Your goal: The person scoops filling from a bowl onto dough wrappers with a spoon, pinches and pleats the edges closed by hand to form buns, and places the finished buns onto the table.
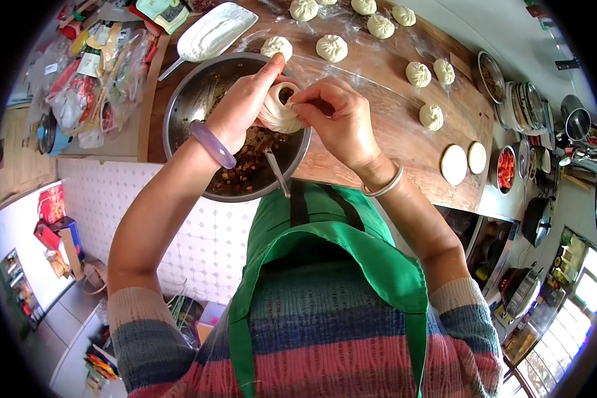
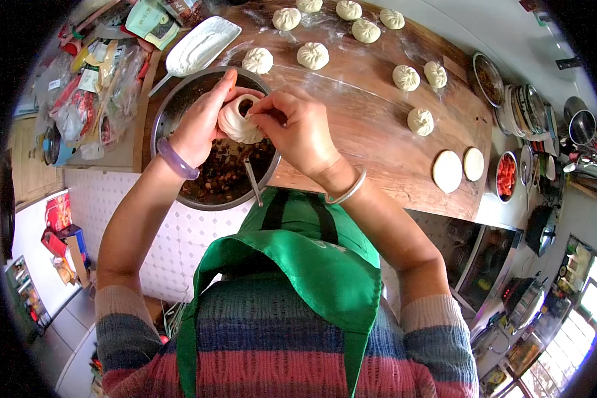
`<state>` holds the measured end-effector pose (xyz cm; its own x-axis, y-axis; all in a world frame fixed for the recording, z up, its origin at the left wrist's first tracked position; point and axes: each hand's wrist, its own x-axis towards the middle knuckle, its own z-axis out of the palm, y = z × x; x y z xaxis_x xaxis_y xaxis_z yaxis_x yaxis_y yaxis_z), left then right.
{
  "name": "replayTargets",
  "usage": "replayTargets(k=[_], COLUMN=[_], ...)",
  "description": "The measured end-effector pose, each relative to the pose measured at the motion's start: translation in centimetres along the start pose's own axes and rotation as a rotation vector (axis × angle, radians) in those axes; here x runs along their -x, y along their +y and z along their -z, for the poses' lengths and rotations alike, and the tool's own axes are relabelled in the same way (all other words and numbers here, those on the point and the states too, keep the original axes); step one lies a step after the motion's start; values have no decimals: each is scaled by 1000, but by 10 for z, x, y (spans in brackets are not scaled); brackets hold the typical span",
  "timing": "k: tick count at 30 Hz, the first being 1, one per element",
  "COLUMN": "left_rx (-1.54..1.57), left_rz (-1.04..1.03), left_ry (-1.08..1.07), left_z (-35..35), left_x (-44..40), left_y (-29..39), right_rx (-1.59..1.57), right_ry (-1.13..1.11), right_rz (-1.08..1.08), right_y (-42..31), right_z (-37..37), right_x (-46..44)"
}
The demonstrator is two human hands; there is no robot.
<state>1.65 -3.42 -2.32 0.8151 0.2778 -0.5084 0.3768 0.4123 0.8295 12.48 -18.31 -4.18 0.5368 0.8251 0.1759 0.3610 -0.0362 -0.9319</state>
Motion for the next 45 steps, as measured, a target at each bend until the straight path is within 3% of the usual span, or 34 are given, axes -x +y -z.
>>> replayTargets(k=[3, 5, 9, 12, 13, 16, 19, 22, 25, 31, 34, 35, 36, 38, 41, 45], left_rx=[-97, -216, -163, 454, 458, 287, 243, 216, 182, -60, -6, 38, -17, 109, 148, 170], left_rz=[-73, -117, -109, -145, -174, -198, -181, -150, -125, -109, -193, -235, -329, -493, -477, -307], left_ry=[-18, -31, -7, 41, 47, 16, 20, 57, 16, -75, -171, -213, -95, 43, 36, 2], left_z=[1, 6, 1, -14, -16, -11, -8, -9, -7, 2, 2, 0, -4, -20, -23, -19], left_x=[1, -4, 14, 5, 4, 2, 4, 5, 4, -2, 9, 16, 21, 10, 7, 12], left_y=[1, -1, 20, -10, -13, -10, -6, -5, -5, -2, 18, 24, 24, 2, 3, 9], right_rx=[-27, -100, -313, -391, -357, -139, -85, -194, -145, 91, 31, -161, -355, -393, -446, -11], right_ry=[-17, 10, 91, 99, 47, 68, 28, 35, -76, -68, 7, 70, 134, 74, 27, 70], right_rz=[89, -20, -143, -186, -248, 33, 56, -157, -159, 380, 167, 47, -70, -112, -194, 231], right_y=[2, -8, -9, -8, -12, -2, -7, -17, -18, -16, -17, -23, -28, -27, -26, -18], right_z=[1, 1, -1, -7, -5, -3, 1, 3, 8, 15, 15, 13, 11, 9, 4, 10], right_x=[-2, -1, -2, -2, -1, -1, -5, -5, -4, -9, -4, -5, -7, -7, -2, -4])
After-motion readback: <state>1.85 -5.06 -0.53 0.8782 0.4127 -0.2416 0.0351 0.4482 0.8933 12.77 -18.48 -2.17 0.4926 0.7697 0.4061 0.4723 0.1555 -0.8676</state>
